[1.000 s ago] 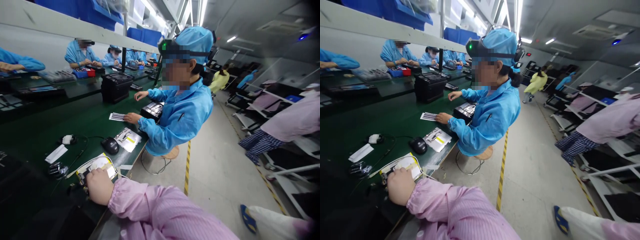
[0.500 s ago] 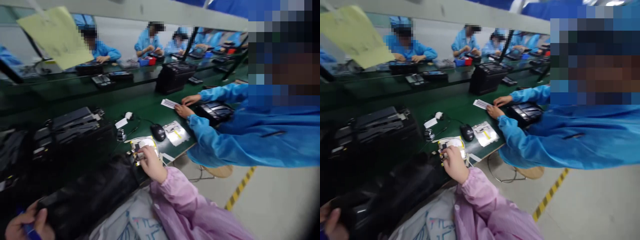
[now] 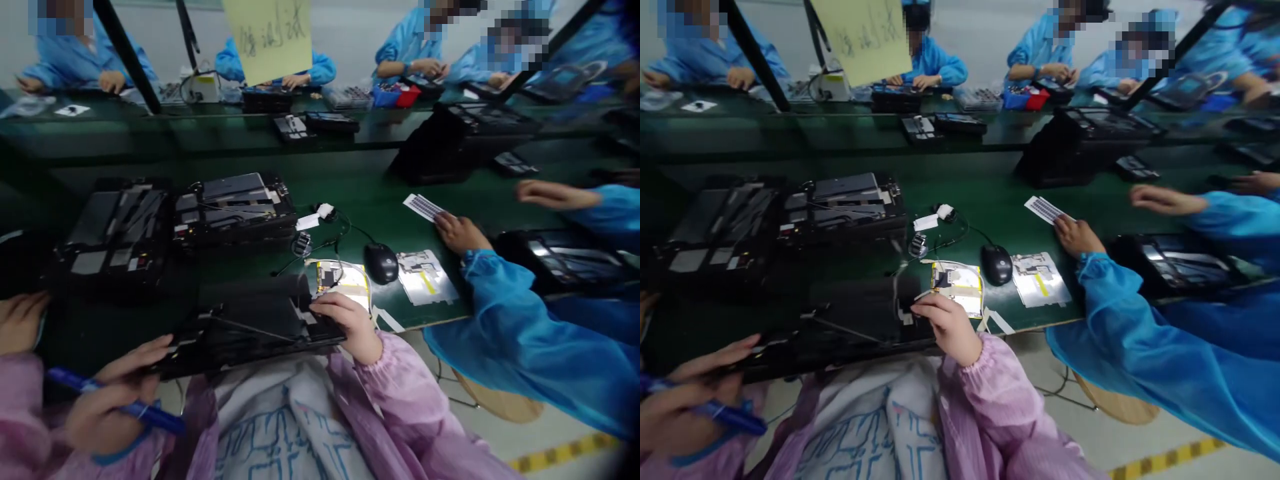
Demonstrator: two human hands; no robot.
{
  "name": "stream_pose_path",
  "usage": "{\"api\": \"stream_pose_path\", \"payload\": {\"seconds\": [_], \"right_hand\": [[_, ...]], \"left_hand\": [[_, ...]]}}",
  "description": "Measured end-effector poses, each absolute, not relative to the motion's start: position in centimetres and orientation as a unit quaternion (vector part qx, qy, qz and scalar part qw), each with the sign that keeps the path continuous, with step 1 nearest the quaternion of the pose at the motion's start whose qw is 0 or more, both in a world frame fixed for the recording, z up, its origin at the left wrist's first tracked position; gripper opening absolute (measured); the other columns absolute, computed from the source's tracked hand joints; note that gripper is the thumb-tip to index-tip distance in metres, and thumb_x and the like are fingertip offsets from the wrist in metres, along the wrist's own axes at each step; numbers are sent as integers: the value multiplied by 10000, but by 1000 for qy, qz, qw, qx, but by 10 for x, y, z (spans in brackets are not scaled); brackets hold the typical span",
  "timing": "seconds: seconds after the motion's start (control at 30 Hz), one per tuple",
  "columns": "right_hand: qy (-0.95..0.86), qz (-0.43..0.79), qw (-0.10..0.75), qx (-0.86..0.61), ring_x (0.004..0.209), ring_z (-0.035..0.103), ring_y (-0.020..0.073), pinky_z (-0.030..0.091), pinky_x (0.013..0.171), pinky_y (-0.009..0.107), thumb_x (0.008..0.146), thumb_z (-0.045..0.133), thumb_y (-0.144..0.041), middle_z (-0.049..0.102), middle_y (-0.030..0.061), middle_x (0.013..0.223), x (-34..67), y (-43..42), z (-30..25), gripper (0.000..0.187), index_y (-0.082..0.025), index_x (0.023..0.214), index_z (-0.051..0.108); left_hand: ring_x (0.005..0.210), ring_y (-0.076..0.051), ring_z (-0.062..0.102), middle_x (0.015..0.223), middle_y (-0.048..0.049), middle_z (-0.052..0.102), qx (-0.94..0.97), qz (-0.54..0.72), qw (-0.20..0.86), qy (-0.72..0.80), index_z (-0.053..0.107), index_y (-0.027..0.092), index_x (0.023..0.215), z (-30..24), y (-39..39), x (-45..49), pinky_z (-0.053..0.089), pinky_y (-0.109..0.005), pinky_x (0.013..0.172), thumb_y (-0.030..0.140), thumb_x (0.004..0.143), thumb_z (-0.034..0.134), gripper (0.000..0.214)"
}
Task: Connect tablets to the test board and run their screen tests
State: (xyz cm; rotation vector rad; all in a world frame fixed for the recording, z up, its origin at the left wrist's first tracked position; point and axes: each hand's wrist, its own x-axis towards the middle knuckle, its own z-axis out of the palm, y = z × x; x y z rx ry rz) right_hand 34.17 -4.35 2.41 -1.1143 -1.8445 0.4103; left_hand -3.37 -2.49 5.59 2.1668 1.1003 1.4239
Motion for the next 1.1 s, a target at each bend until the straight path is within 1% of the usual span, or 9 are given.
{"api": "stream_pose_path", "payload": {"seconds": [0.13, 0.27, 0.43, 0.6, 0.73, 0.8, 0.9, 1.0, 1.1], "right_hand": [[-741, 135, 446, -484, 1007, 654, 195, 578, 822, 376, 925, 399, -138, 656, 103, 1038, 336, -37, -8, 309, -240, 1080, 646], [-737, 148, 427, -503, 1200, 573, 204, 543, 937, 415, 897, 359, -74, 619, 138, 1180, 329, -44, -24, 346, -207, 1062, 632], [-750, 149, 380, -521, 1324, 465, 225, 459, 1051, 491, 856, 334, -47, 548, 168, 1334, 326, -52, -19, 457, -153, 1241, 557], [-728, 117, 261, -624, 1406, 317, 346, 318, 1091, 632, 916, 399, -176, 456, 168, 1445, 289, -44, -9, 428, -132, 1324, 523], [-739, 121, 204, -631, 1395, 322, 380, 224, 1092, 684, 944, 418, -229, 379, 190, 1489, 262, -36, 0, 452, -99, 1374, 465], [-745, 136, 223, -614, 1409, 300, 368, 208, 1094, 688, 952, 404, -251, 373, 197, 1492, 261, -37, 8, 473, -99, 1400, 424], [-785, 179, 290, -517, 1431, 274, 300, 230, 1130, 612, 958, 400, -311, 434, 176, 1454, 266, -46, 23, 468, -142, 1394, 409], [-810, 202, 346, -428, 1343, 398, 265, 281, 1132, 539, 964, 401, -337, 588, 134, 1228, 273, -55, 34, 284, -190, 1129, 577], [-788, 223, 404, -408, 1115, 546, 229, 426, 1021, 458, 990, 313, -341, 612, 97, 982, 291, -49, 37, 308, -209, 910, 580]], "left_hand": [[964, -251, 715, 1033, 40, 741, 795, 474, 84, 368, 453, 177, 531, 38, -33, -19, 644, -421, 790, -13, 689, 652, 317], [1015, -258, 698, 993, -27, 745, 808, 434, 74, 392, 461, 185, 590, 19, -44, -18, 626, -363, 801, -1, 731, 636, 292], [1025, -260, 694, 982, -70, 746, 832, 368, 91, 405, 467, 185, 609, 18, -43, -22, 604, -326, 798, 65, 776, 648, 274], [911, -236, 710, 907, -68, 752, 824, 368, 181, 392, 569, 203, 765, 27, -33, -15, 573, -372, 828, 355, 863, 616, 187], [711, -213, 654, 739, -71, 686, 708, 503, 329, 371, 643, 193, 914, 40, -30, 14, 545, -344, 666, 667, 863, 420, 526], [567, -153, 555, 642, -46, 603, 674, 501, 394, 374, 690, 179, 902, 49, -29, 34, 462, -275, 526, 661, 885, 375, 576], [488, -105, 456, 594, -21, 538, 656, 414, 495, 392, 713, 157, 887, 60, -27, 64, 353, -225, 437, 539, 922, 437, 473], [471, -92, 445, 581, -15, 558, 656, 335, 563, 376, 703, 146, 863, 65, -26, 83, 356, -215, 440, 451, 917, 489, 376], [461, -90, 437, 563, -13, 559, 641, 360, 581, 350, 664, 150, 792, 66, -23, 85, 342, -213, 432, 386, 897, 507, 302]]}}
